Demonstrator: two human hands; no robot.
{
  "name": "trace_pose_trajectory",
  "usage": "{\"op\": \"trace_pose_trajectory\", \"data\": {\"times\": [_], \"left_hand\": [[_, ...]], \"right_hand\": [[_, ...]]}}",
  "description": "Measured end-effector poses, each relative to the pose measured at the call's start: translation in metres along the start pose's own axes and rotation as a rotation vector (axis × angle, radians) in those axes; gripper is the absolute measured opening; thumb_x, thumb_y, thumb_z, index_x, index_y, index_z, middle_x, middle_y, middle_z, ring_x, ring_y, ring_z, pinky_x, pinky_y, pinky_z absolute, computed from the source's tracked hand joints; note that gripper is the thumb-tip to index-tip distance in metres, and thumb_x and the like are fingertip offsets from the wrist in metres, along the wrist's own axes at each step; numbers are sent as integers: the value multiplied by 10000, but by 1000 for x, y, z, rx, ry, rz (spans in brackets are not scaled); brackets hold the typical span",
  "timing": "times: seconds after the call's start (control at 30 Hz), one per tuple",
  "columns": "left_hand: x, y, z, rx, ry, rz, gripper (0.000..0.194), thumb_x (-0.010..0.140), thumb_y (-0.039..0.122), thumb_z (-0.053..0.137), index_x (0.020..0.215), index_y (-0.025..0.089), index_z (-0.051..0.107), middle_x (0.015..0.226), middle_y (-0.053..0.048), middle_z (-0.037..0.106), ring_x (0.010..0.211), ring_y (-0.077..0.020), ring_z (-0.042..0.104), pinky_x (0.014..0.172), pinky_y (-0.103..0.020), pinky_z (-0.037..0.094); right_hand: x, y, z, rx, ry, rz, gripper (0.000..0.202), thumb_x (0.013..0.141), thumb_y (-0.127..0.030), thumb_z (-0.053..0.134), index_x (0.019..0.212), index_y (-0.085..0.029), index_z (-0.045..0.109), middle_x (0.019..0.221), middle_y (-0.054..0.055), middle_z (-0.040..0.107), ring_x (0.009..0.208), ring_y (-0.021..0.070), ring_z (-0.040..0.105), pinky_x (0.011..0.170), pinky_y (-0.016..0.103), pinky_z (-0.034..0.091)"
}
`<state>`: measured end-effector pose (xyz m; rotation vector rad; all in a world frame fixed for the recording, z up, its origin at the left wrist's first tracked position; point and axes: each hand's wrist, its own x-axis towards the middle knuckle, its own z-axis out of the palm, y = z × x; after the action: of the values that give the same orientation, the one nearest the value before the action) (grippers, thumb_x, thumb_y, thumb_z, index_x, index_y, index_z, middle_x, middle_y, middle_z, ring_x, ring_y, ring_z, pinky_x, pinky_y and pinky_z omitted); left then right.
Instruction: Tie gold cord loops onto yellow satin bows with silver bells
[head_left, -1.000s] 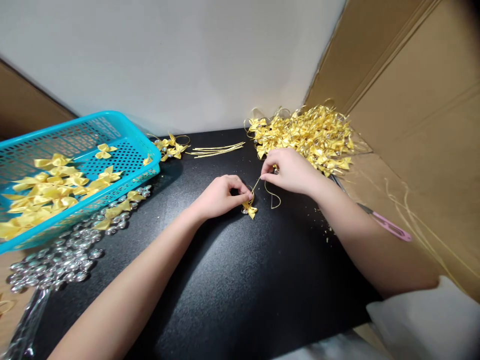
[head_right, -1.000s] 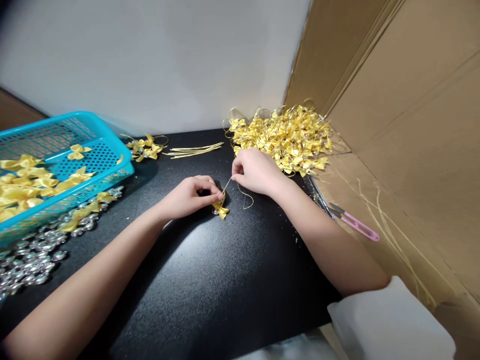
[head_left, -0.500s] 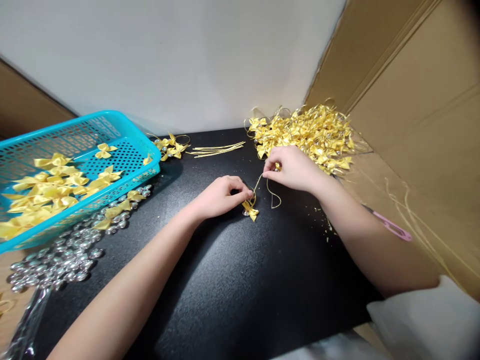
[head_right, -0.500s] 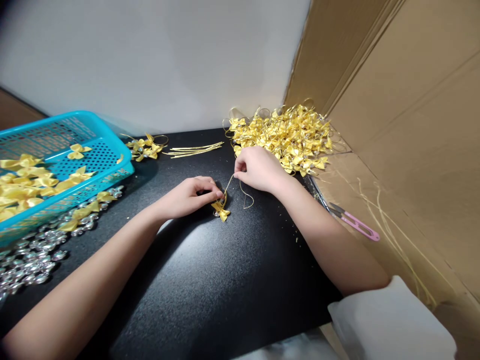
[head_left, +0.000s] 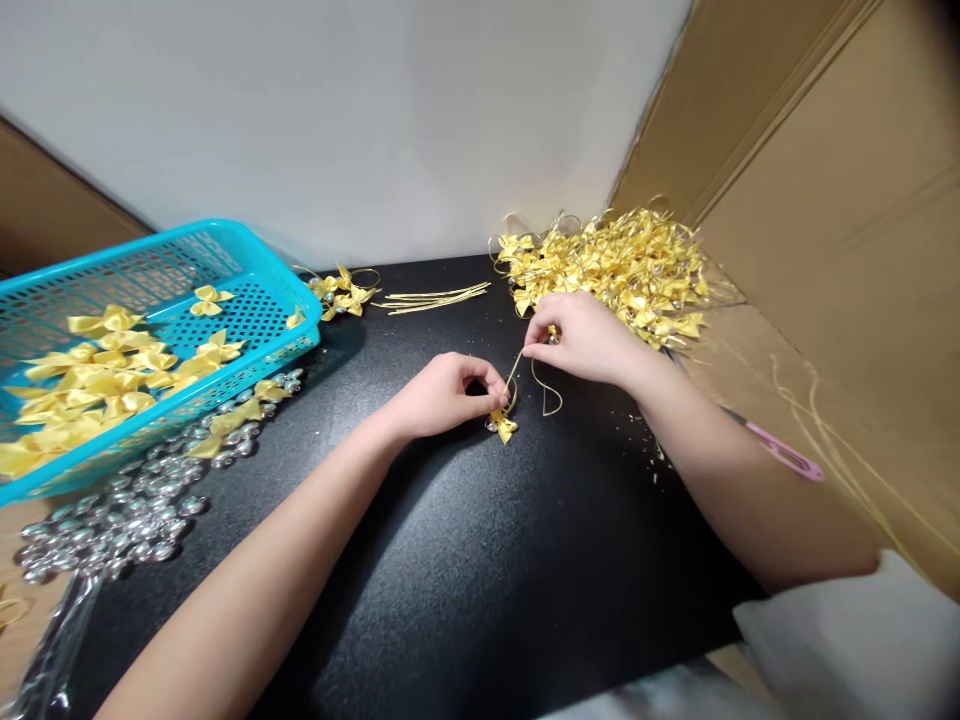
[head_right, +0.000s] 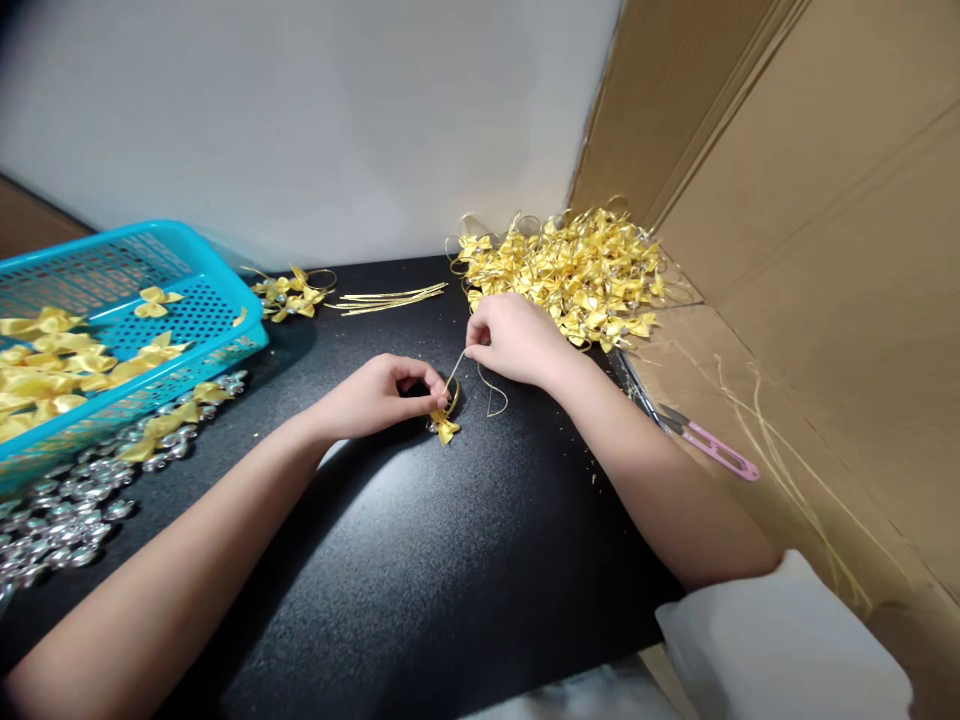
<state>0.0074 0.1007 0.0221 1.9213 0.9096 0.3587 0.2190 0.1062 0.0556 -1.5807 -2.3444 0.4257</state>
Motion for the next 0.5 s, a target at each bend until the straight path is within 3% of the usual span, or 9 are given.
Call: {"op": "trace_pose_trajectory", "data": {"times": [0.3, 0.43, 0.5], "left_hand": [[-1, 5, 3, -14, 11, 6, 93, 780, 228, 655, 757, 150, 699, 751, -27, 738, 695, -143, 658, 682, -251, 487], [-2, 6, 3, -15, 8, 6, 75, 774, 212, 648, 752, 154, 690, 742, -25, 734, 679, -143, 657, 677, -253, 494], [-2, 7, 3, -12, 7, 4, 70, 769, 210, 648, 749, 156, 688, 743, -24, 734, 686, -147, 661, 680, -257, 497]], "right_hand": [[1, -1, 1, -2, -12, 4, 56, 776, -186, 719, 741, -175, 762, 778, 31, 677, 738, 153, 589, 722, 299, 434], [-1, 3, -3, -24, -169, -2, 30, 760, -183, 733, 759, -178, 762, 816, 36, 695, 782, 170, 616, 741, 304, 441], [-4, 2, -6, -22, -251, -31, 109, 717, -186, 774, 826, -177, 768, 845, 38, 697, 791, 175, 619, 734, 301, 441]]}}
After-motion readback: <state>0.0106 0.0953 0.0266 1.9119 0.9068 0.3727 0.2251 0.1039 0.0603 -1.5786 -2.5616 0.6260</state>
